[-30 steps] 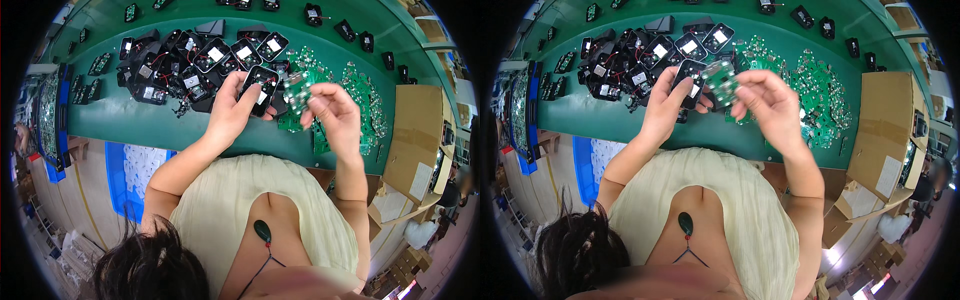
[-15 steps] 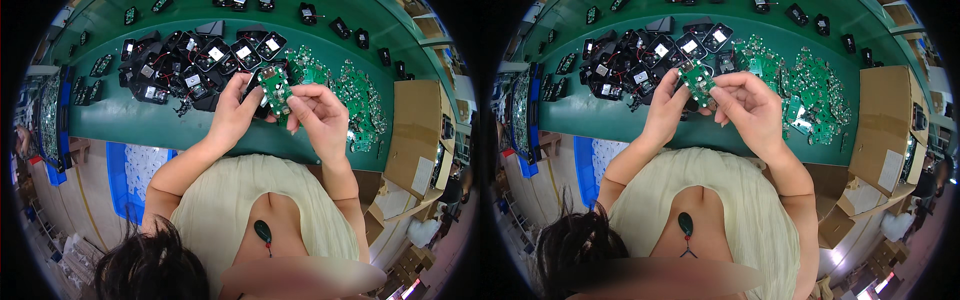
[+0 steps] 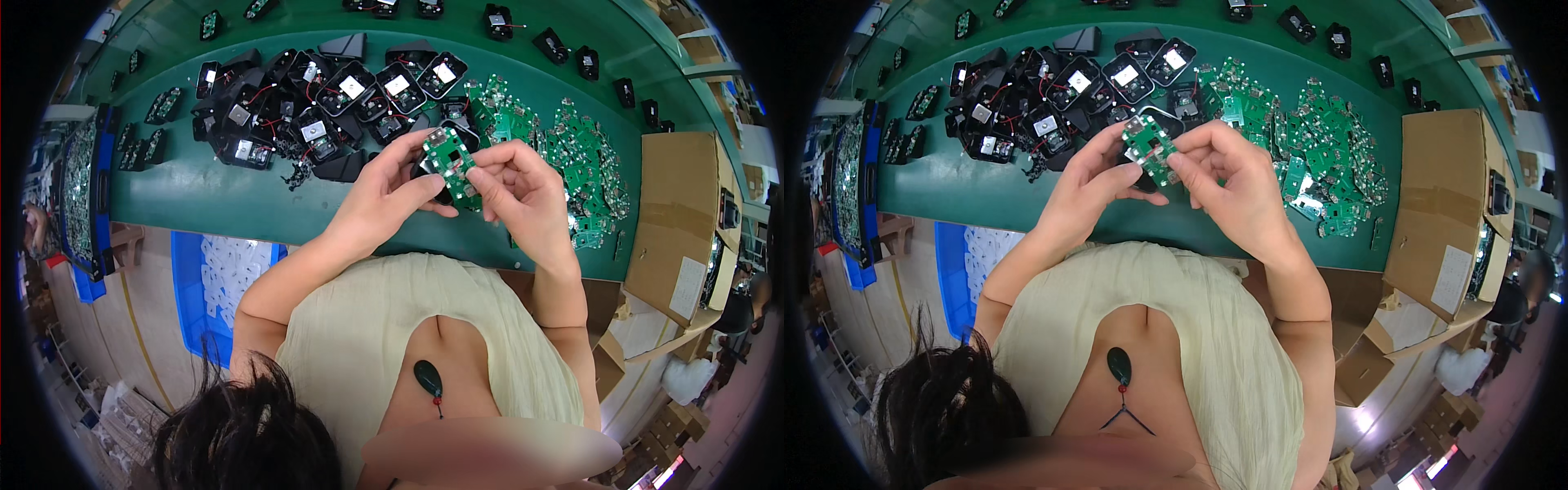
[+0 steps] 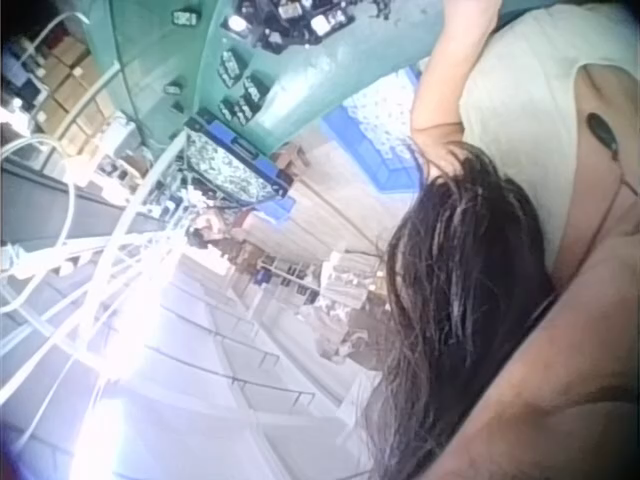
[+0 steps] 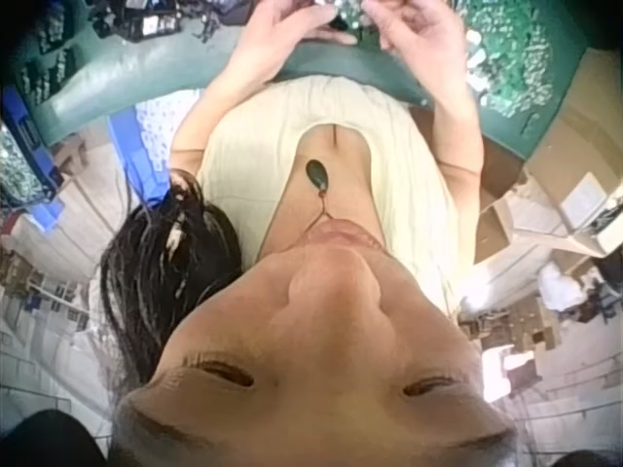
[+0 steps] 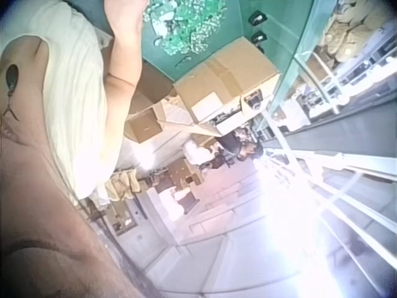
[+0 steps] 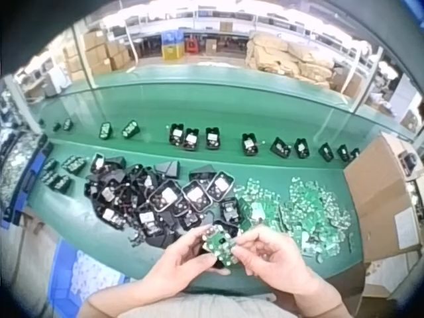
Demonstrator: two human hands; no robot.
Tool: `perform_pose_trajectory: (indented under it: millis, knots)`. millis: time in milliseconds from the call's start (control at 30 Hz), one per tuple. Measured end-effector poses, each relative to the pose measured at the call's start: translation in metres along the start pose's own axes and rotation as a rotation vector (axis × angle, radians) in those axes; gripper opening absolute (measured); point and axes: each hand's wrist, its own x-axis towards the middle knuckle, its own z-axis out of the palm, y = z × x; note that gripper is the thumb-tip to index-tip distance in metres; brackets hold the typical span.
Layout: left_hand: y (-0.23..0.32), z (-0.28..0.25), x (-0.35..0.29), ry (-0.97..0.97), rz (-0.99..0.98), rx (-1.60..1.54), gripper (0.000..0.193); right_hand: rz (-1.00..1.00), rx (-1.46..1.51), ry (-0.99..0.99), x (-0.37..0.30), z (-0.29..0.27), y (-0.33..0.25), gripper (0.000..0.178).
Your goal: The person picks up a plastic housing and a circuit board, connects a wire from the housing to the board, and fits the board into the housing. After pressing the components together, they place the unit on the table and repeat the process.
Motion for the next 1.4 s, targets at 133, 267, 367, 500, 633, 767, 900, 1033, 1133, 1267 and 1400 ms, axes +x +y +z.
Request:
perform_pose_trajectory:
  millis: [133,267,367,500,633,767,900,1033,1133,1267,1400]
  knots:
    - [0.001,-0.001,0.001,-0.003,-0.04,-0.013,0.036,0.049,-0.044,-0.017,0.0,-0.002,0.005,0.014]
    - [-0.003,-0.006,0.003,0.05,-0.1,0.032,0.033,-0.397,-0.412,0.171,0.005,0.009,0.005,0.023]
    - [-0.005,-0.002,0.001,0.077,-0.065,0.104,0.029,-0.635,-0.514,0.234,0.012,0.012,0.013,0.025]
    - [0.006,0.005,-0.002,0.141,0.044,0.146,0.025,-0.658,-0.425,0.198,0.013,0.014,0.018,0.018]
    - [0.005,0.002,-0.002,0.153,0.203,0.334,0.019,-0.609,-0.351,0.165,0.016,0.014,0.018,0.012]
    - [0.001,0.001,-0.002,0.197,0.321,0.466,0.014,-0.695,-0.509,0.154,0.023,0.01,0.014,0.012]
    - [-0.003,0.001,0.0,0.229,0.449,0.571,0.014,-0.782,-0.679,0.037,0.024,0.004,0.008,0.014]
    - [-0.008,-0.001,0.002,0.224,0.477,0.611,0.013,-0.741,-0.757,-0.054,0.022,0.0,0.005,0.015]
    - [-0.008,-0.002,0.003,0.228,0.51,0.643,0.011,-0.682,-0.555,0.022,0.021,0.004,0.007,0.016]
    - [-0.003,-0.001,0.003,0.238,0.353,0.471,0.009,-0.625,-0.373,0.066,0.02,0.012,0.014,0.015]
    - [-0.001,-0.003,0.001,0.17,0.16,0.355,0.015,-0.704,-0.363,0.122,0.018,0.014,0.016,0.013]
